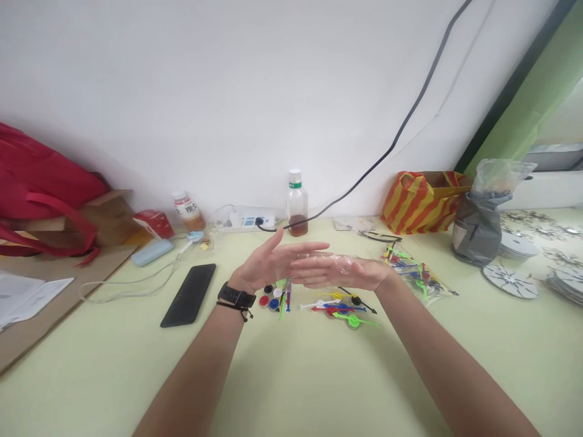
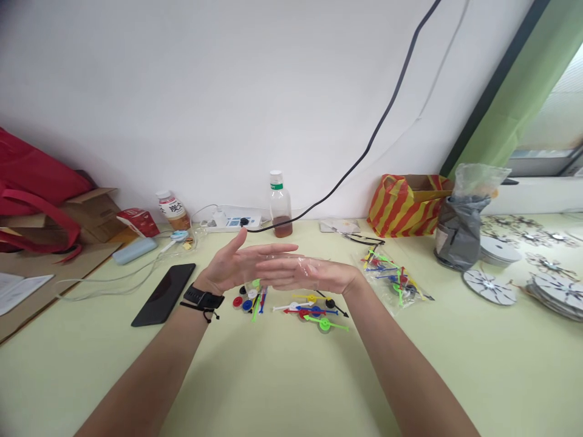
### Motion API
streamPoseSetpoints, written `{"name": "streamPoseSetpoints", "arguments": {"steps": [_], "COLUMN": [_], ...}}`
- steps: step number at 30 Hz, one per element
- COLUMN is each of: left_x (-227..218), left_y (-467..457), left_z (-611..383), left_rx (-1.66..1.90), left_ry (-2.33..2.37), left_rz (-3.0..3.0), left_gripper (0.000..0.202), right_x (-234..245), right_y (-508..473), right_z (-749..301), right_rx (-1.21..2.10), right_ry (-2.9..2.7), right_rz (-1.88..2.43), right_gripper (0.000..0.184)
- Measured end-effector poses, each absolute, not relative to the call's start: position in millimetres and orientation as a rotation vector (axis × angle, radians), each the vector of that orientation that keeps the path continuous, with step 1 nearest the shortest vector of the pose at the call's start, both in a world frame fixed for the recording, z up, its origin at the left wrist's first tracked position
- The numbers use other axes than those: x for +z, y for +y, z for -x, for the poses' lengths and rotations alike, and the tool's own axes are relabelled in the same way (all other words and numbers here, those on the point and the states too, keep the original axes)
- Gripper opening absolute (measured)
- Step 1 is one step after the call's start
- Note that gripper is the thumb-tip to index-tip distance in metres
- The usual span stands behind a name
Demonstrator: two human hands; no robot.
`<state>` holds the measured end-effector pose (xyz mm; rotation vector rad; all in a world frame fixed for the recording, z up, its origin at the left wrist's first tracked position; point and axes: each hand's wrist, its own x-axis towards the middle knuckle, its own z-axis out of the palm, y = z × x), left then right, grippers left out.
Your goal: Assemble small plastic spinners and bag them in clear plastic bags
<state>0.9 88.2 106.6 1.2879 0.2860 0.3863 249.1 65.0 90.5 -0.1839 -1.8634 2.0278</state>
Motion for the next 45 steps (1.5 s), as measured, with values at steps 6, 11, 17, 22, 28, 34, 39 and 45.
{"name": "streamPoseSetpoints", "arguments": {"steps": [6, 11, 17, 22, 28, 34, 39, 45], "left_x": [114, 118, 120, 120, 100, 103, 107, 98], "left_y": [80, 86, 82, 59, 58, 62, 69, 88], "left_z": [-2, -4, -19, -42, -57, -53, -39, -13], "left_rx": [0.367, 0.653, 1.313, 0.980, 0.872, 0.887, 0.856, 0.751], "left_ry": [0.299, 0.438, 0.938, 0.896, 0.922, 1.019, 1.082, 1.227], "left_rz": [-1.334, -1.487, -2.247, -2.837, -2.995, -2.956, -2.869, -2.703], "left_gripper": [0.096, 0.089, 0.069, 0.098, 0.083, 0.064, 0.075, 0.079], "right_x": [99, 104, 99, 95, 94, 96, 107, 105], "right_y": [61, 60, 73, 72, 69, 72, 70, 79], "right_z": [-245, -250, -268, -256, -235, -239, -255, -284], "right_rx": [2.007, 1.926, 1.846, 2.067, 2.226, 2.169, 1.927, 1.337], "right_ry": [-1.967, -1.907, -1.504, -1.251, -0.982, -1.116, -1.343, -1.749], "right_rz": [0.146, 0.232, 0.442, 0.389, 0.312, 0.385, 0.598, 1.186], "right_gripper": [0.091, 0.080, 0.062, 0.077, 0.063, 0.047, 0.042, 0.037]}}
